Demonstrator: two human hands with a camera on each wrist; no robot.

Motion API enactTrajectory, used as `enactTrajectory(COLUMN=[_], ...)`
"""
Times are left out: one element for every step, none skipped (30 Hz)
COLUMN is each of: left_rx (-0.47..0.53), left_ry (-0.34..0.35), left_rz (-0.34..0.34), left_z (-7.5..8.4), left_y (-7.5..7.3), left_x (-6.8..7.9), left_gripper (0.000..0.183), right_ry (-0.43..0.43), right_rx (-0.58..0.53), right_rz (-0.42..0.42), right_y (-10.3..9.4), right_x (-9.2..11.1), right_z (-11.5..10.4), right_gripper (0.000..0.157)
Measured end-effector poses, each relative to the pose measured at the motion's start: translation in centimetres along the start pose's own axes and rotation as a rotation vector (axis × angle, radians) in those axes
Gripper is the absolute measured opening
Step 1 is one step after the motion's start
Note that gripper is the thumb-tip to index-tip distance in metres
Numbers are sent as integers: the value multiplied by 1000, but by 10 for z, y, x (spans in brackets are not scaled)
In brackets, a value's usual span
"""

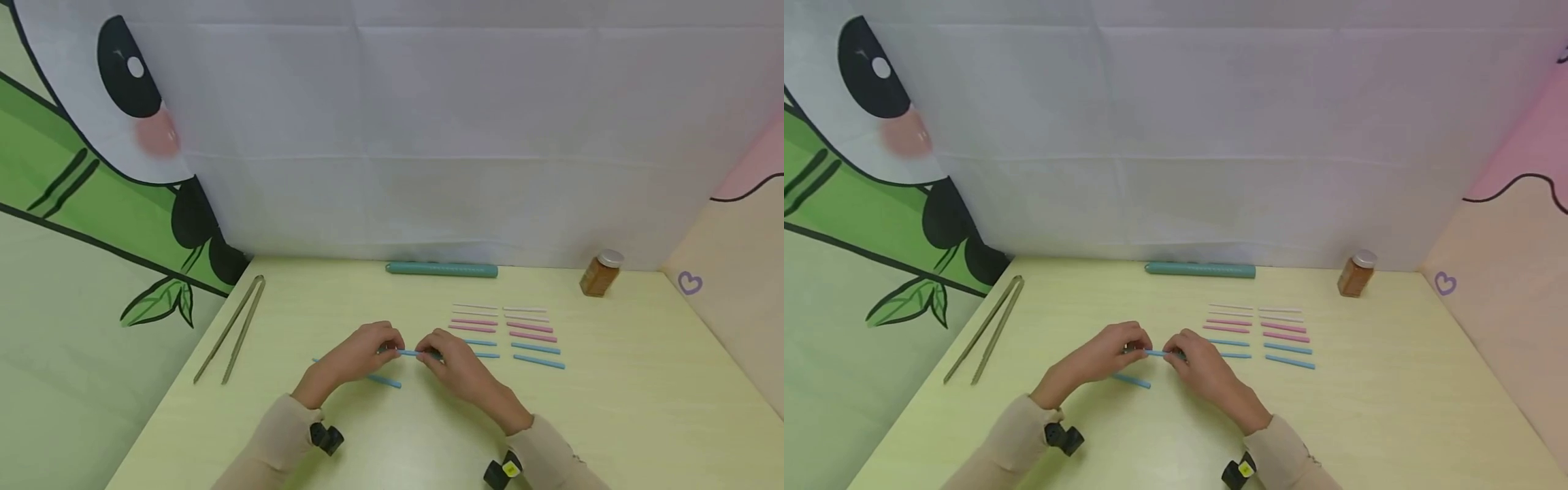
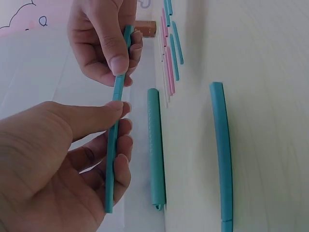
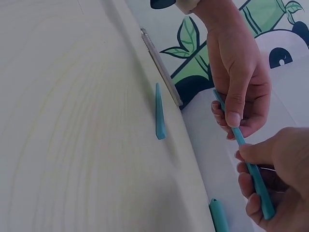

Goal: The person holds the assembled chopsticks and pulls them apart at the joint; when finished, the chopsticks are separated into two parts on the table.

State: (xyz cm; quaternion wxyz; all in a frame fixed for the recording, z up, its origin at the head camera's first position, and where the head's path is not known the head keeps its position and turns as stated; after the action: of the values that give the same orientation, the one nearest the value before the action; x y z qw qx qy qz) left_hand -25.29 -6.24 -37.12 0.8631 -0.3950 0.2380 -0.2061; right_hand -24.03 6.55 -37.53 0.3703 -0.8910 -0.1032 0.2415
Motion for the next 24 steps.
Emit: enactTrajectory(left_rx=[-2, -1, -4, -5, -4, 0, 4, 5, 4, 3, 5, 4, 2, 0, -1, 0, 1, 1, 4, 5, 6, 5, 5, 1], left_ry=[-1, 2, 3, 5, 7, 12, 19, 27, 31, 35, 39, 44, 48, 49, 49, 50, 53, 52, 53, 53, 54, 57, 60, 61], left_rz=[3, 7, 12, 16, 19, 25, 31, 37, 41, 44, 45, 46, 46, 44, 41, 39, 36, 33, 30, 28, 27, 27, 28, 29], left_z=[1, 1, 2, 2, 2, 2, 3, 3, 3, 3, 3, 2, 2, 1, 1, 1, 0, 0, 0, 0, 0, 0, -1, -1], left_y=[0, 1, 1, 1, 1, 0, 0, 0, 0, -1, -1, 0, 0, 0, 0, 0, 0, 1, 1, 1, 1, 1, 1, 1], left_x=[0, -1, -1, -1, -1, -2, -2, -3, -3, -4, -4, -4, -5, -5, -5, -5, -5, -5, -5, -5, -5, -5, -5, -4], left_gripper=[7, 7, 7, 7, 7, 6, 6, 6, 5, 6, 6, 6, 6, 6, 6, 6, 6, 6, 6, 6, 5, 6, 6, 6], right_ry=[0, -1, -7, -12, -15, -18, -19, -23, -26, -25, -25, -25, -24, -21, -14, -12, -11, -10, -10, -9, -13, -16, -18, -20], right_rx=[1, -2, -5, -4, -6, -5, -9, -11, -8, -5, -3, 1, 2, 6, 9, 8, 10, 11, 11, 12, 11, 13, 15, 16], right_rz=[-1, 0, 0, -1, -2, -1, 1, 1, 0, -2, -3, -4, -6, -10, -13, -14, -14, -14, -14, -14, -12, -10, -8, -6], right_y=[-1, -2, -2, -3, -3, -3, -4, -4, -4, -4, -5, -4, -4, -4, -3, -3, -2, -2, -1, -1, 0, 0, 1, 1], right_x=[0, 0, 1, 1, 0, 0, 0, 0, 0, 0, 0, 0, 0, 0, 1, 1, 1, 1, 1, 2, 2, 3, 3, 4], right_z=[1, 1, 1, 1, 2, 2, 2, 2, 2, 2, 2, 2, 2, 2, 3, 3, 3, 4, 4, 4, 4, 4, 4, 4], right_gripper=[8, 7, 8, 7, 7, 6, 6, 5, 5, 5, 5, 5, 5, 5, 5, 5, 4, 4, 4, 4, 4, 4, 4, 4])
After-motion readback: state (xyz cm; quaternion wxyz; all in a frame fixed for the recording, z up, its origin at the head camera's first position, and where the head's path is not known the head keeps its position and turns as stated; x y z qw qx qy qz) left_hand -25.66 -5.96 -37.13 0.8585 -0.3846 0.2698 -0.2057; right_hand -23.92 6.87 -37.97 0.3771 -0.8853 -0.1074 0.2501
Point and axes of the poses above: each hand's wrist, its own x-axis away from the middle knuckle, its own y-axis out of the palm, z = x × y, the point moved 8 cm from there along -x, towards the middle knuckle, and after that the axes turned 11 degrees about z, right-handed, at the moved point
